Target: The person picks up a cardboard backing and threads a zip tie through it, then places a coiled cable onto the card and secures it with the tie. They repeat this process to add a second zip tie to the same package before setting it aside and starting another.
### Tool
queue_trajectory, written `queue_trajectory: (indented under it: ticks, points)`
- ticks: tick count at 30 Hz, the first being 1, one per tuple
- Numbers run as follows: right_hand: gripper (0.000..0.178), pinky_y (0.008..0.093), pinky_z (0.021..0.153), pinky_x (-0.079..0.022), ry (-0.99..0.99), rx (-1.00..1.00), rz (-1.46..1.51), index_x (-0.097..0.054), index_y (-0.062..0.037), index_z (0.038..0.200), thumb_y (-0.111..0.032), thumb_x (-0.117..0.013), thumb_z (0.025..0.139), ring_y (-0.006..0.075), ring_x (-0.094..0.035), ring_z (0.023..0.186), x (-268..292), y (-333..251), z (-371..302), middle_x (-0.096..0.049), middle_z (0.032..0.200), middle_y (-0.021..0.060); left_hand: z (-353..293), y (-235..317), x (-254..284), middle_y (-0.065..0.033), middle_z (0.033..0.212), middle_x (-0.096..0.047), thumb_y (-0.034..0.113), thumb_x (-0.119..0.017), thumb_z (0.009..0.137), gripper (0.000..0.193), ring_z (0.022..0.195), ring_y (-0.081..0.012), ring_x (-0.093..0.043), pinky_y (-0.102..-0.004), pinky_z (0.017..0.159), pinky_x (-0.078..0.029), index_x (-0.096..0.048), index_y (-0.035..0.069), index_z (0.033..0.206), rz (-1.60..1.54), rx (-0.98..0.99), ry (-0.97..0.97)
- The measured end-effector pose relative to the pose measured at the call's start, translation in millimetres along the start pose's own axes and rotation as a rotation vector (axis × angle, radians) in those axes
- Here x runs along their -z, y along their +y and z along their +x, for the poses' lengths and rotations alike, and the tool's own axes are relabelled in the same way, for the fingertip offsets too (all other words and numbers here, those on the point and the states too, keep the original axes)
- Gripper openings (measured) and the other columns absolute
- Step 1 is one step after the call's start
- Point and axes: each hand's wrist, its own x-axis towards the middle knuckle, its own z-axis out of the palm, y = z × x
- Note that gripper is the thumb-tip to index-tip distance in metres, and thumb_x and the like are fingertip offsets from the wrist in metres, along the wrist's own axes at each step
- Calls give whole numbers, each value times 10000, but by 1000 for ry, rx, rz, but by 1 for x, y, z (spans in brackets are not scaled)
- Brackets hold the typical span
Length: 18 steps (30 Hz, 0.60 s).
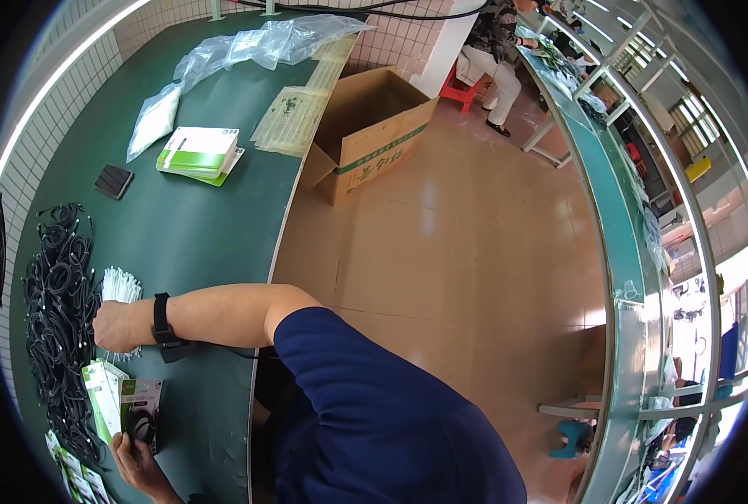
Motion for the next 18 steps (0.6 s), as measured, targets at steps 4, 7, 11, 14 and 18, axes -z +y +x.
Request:
queue_trajectory:
  ticks: [4,7,11,14,18]
  points:
    - [168,448,753,-616,27,-18,11,-827,-66,887,-177,-706,851,341,-760,929,0,5,-1,-774,987,140,-26,-33,-13,-190,1112,-730,-93,-741,865,217,989,-384,-729,-440,852,-605,-709,-14,1065,10,70,-48]
    - [148,451,765,-616,103,-19,41,-819,-65,869,-151,-701,845,363,-754,934,5,8,-3,-760,995,159,-41,-48,-16,-217,1175,-715,-137,-713,842,280,1051,-414,-719,-455,892,-594,-679,-24,1097,13,96,-68]
    - [131,448,781,-613,135,13,118,-805,-54,851,-123,-698,819,365,-738,927,15,7,3,-738,969,157,-39,-40,-8,-218,1140,-718,-135,-727,817,286,1011,-412,-720,-453,876,-596,-683,-20,1076,-3,87,-62]
    - [83,457,756,-598,352,3,126,-724,-46,741,-103,-691,792,357,-698,909,14,9,-1,-687,910,146,-37,-24,-3,-208,1069,-721,-124,-760,767,307,937,-402,-721,-448,816,-605,-686,-8,1041,-24,63,-18]
    - [65,468,705,-565,617,71,278,-692,-66,825,-106,-693,877,345,-681,854,57,7,-12,-653,839,129,-16,-1,4,-167,996,-713,-99,-791,728,323,863,-345,-727,-415,750,-608,-683,2,1015,-78,-1,-28]
